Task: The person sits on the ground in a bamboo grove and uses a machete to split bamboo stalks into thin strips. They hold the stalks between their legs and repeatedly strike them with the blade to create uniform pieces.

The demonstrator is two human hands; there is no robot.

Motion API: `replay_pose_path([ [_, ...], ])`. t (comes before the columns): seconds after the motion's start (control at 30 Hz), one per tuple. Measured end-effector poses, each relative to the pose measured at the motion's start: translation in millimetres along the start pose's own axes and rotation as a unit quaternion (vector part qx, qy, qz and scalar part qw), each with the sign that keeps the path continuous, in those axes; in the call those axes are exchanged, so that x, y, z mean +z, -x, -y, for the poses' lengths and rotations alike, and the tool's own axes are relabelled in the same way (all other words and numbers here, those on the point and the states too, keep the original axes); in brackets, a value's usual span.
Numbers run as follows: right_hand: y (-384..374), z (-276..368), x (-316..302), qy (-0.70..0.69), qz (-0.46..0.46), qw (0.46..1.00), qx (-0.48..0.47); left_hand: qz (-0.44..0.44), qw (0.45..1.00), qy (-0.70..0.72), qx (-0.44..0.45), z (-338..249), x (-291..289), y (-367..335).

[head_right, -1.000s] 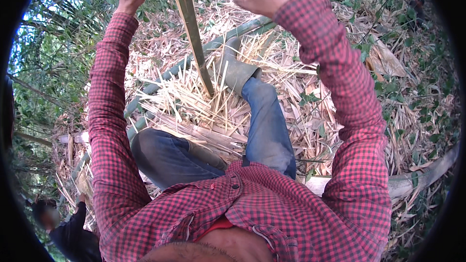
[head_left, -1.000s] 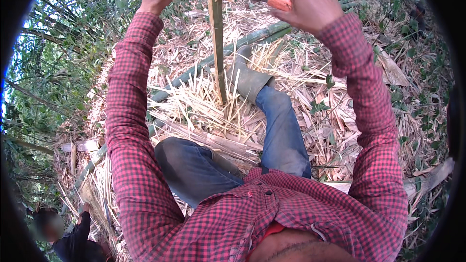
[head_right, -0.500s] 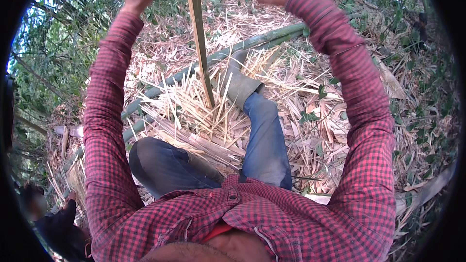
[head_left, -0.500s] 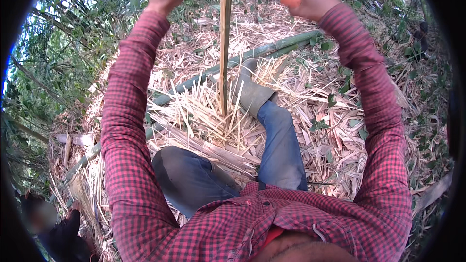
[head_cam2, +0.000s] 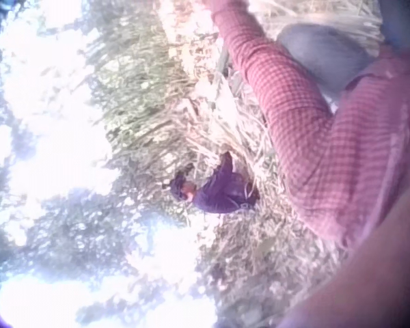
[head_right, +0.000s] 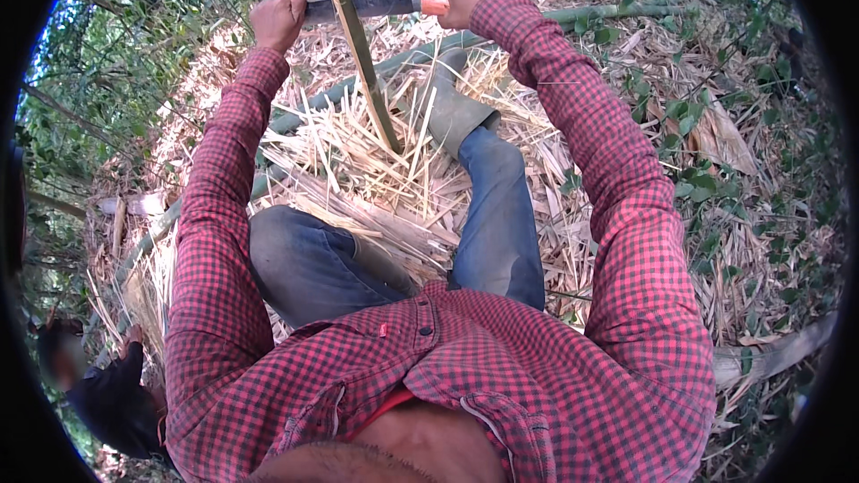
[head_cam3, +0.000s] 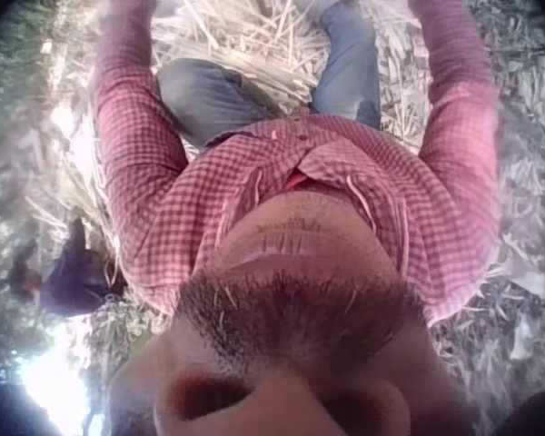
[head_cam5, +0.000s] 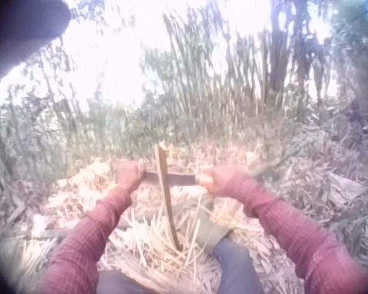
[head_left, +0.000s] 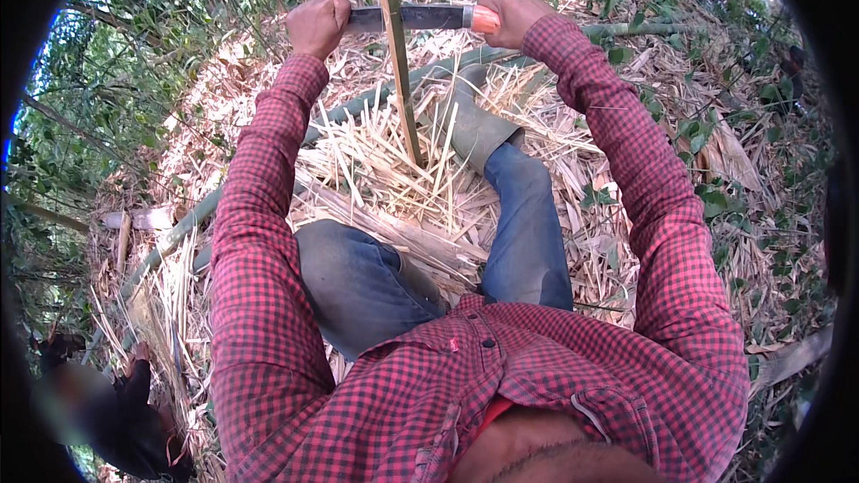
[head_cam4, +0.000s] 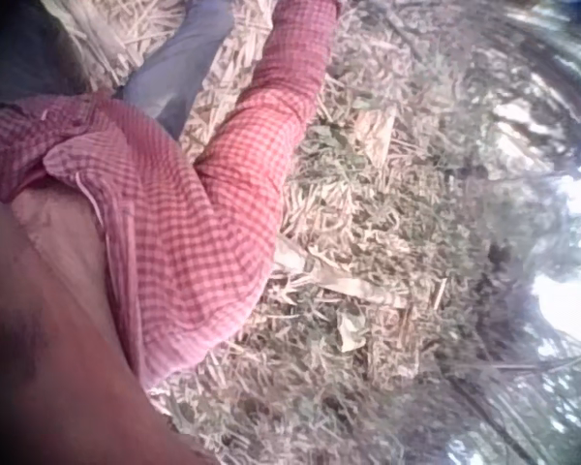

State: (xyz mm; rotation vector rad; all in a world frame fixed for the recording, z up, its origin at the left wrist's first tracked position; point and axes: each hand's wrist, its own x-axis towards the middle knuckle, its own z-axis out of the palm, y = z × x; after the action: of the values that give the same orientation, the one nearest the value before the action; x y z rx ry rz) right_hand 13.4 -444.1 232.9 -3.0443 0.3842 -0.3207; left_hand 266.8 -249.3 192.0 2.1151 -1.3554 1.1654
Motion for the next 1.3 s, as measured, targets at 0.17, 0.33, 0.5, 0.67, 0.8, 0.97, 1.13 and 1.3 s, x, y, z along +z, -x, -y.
replay_pose_path([
  [0.17,-10.8,12.9,-8.5,0.004,-0.045,0.998,-0.042,0.053,0.998,-0.035,-0.02,15.1,-21.3,-1.9],
  [0.33,-40.2,10.3,-81.3,-0.056,0.021,0.997,-0.037,-0.13,0.966,-0.192,0.113,36.6,-25.0,-48.6],
  [0.5,-45.4,22.8,73.4,0.013,-0.04,0.998,-0.053,-0.092,0.994,-0.02,-0.055,45.5,43.0,76.8],
  [0.67,-57.4,13.5,91.7,0.005,0.059,0.997,-0.041,-0.048,0.996,0.019,-0.071,37.7,42.6,83.6],
  [0.8,-82.4,-34.8,61.3,0.006,-0.035,0.994,-0.103,-0.02,0.998,0.042,-0.045,41.6,-20.1,24.5],
  [0.97,-40.8,-7.7,124.9,0.02,0.058,0.995,0.085,-0.061,0.995,-0.049,-0.067,32.3,72.2,99.0],
  [1.13,-14.4,13.5,136.7,-0.059,0.136,0.989,0.005,0.165,0.984,-0.067,-0.015,36.8,59.3,100.0],
  [1.3,-27.9,40.4,120.2,-0.12,0.157,0.979,-0.048,-0.157,0.805,0.521,-0.237,9.1,-47.5,32.3],
])
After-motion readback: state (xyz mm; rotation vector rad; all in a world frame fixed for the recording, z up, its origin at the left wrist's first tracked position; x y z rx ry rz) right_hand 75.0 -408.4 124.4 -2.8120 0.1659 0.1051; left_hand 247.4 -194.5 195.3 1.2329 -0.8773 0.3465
